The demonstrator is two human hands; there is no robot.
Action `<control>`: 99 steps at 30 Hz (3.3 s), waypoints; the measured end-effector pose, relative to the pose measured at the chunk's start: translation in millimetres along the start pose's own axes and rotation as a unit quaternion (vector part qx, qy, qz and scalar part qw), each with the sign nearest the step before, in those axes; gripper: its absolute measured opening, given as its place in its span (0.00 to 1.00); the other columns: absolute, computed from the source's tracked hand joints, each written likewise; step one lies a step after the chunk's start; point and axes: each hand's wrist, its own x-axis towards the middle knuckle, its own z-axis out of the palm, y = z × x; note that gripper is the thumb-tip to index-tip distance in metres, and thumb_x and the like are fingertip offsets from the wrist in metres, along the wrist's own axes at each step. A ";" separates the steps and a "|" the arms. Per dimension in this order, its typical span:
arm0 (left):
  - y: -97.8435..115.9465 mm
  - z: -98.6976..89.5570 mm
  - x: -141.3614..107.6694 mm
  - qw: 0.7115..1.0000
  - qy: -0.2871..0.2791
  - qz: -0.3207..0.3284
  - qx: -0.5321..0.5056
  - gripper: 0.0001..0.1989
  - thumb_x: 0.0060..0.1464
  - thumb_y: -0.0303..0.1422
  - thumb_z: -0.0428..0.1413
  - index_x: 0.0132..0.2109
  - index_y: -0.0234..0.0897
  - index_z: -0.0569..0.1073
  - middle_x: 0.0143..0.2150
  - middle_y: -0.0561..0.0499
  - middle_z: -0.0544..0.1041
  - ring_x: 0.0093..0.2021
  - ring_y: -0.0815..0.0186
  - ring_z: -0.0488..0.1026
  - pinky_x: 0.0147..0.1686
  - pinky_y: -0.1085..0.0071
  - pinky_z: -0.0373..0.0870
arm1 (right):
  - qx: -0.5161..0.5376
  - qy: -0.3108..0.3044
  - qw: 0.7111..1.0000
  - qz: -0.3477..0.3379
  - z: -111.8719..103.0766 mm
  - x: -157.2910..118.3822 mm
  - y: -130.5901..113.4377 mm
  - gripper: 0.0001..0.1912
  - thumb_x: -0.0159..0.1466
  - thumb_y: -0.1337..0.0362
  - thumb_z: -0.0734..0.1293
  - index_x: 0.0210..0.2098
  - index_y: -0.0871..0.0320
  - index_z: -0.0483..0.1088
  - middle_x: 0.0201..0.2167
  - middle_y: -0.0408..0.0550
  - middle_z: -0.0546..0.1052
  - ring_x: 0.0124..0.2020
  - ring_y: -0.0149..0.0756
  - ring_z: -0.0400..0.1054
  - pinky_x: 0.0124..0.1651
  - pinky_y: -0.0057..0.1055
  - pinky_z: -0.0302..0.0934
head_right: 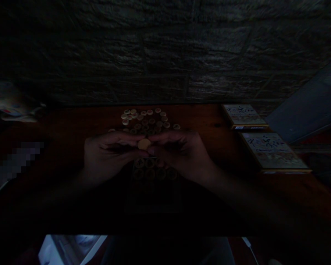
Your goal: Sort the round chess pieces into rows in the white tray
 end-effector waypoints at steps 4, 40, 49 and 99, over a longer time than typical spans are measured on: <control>1.7 -0.7 0.7 1.000 -0.002 -0.007 0.013 0.17 0.46 0.29 0.72 0.45 0.41 0.83 0.39 0.51 0.86 0.37 0.64 0.84 0.41 0.70 0.84 | -0.004 0.005 1.000 -0.007 -0.3 -0.5 0.5 0.11 0.59 0.65 0.77 0.43 0.52 0.81 0.33 0.42 0.84 0.21 0.29 0.74 0.24 0.26 0.71; 0.9 -0.7 7.0 0.997 -0.060 -0.047 -0.033 0.13 0.51 0.26 0.68 0.45 0.39 0.84 0.43 0.50 0.86 0.40 0.63 0.84 0.43 0.72 0.83 | -0.011 0.004 0.998 -0.066 -3.8 -1.3 5.5 0.15 0.60 0.68 0.77 0.46 0.49 0.81 0.35 0.40 0.84 0.21 0.25 0.73 0.24 0.23 0.70; 1.0 -1.6 7.1 0.978 -0.161 -0.113 -0.067 0.11 0.64 0.34 0.60 0.50 0.37 0.82 0.42 0.48 0.85 0.41 0.65 0.83 0.41 0.76 0.79 | -0.200 0.001 0.951 -0.235 -9.2 2.2 5.9 0.16 0.62 0.69 0.75 0.49 0.54 0.80 0.39 0.47 0.82 0.40 0.34 0.77 0.42 0.30 0.71; 10.3 -1.9 7.8 0.954 -0.186 -0.200 -0.119 0.10 0.55 0.33 0.66 0.43 0.35 0.82 0.40 0.48 0.85 0.39 0.66 0.82 0.38 0.76 0.77 | -0.315 -0.052 0.894 -0.315 -10.4 -0.7 0.4 0.09 0.64 0.67 0.73 0.44 0.58 0.77 0.36 0.47 0.79 0.36 0.32 0.74 0.37 0.27 0.68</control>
